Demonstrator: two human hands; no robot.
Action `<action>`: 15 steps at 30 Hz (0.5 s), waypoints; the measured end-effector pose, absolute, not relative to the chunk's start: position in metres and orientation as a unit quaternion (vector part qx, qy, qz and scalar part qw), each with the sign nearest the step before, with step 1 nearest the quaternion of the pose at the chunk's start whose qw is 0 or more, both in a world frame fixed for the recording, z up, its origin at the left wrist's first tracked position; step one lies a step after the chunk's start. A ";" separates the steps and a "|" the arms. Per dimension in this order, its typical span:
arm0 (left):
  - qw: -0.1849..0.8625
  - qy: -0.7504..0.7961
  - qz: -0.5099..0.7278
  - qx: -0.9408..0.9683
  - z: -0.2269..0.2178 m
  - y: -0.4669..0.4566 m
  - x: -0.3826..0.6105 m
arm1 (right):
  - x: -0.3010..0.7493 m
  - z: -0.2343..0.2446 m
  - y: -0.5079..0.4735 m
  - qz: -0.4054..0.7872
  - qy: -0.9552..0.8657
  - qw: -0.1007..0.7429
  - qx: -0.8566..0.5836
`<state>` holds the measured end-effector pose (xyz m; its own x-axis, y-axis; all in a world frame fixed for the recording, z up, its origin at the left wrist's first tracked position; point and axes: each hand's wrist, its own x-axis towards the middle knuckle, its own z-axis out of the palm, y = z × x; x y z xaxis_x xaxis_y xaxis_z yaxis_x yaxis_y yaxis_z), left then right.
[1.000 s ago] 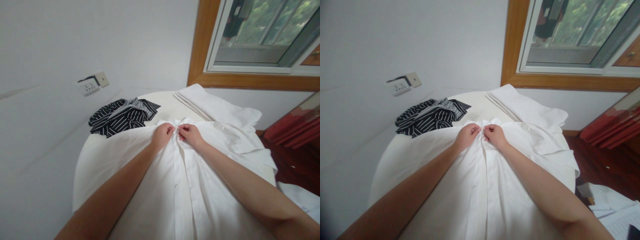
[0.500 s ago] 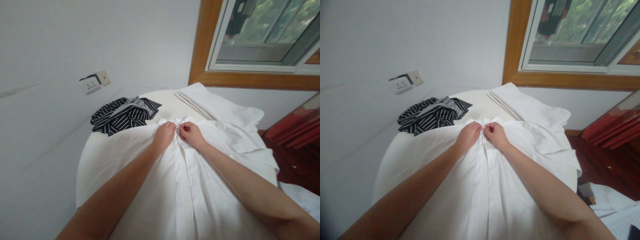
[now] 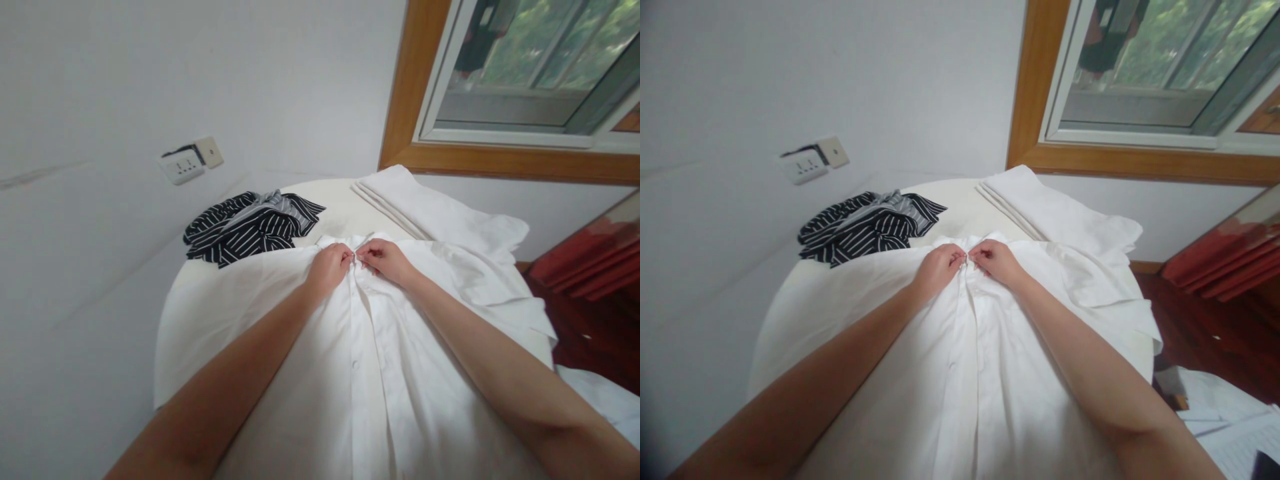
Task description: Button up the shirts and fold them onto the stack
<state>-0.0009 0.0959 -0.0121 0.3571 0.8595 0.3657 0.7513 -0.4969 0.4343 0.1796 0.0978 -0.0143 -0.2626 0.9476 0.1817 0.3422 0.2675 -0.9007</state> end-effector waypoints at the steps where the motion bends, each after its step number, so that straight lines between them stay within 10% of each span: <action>1: 0.103 0.496 0.286 0.814 -0.013 0.097 -0.001 | 0.179 -0.016 0.099 0.382 -0.692 0.393 -0.470; 15: 0.200 0.513 0.284 0.785 -0.013 0.107 0.000 | 0.166 -0.025 0.100 0.205 -0.725 0.365 -0.547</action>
<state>0.0002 0.1065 -0.0128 0.3117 0.9194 0.2397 0.6920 -0.3925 0.6058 0.1663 0.0999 -0.0247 -0.1360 0.9427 0.3048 0.6428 0.3181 -0.6968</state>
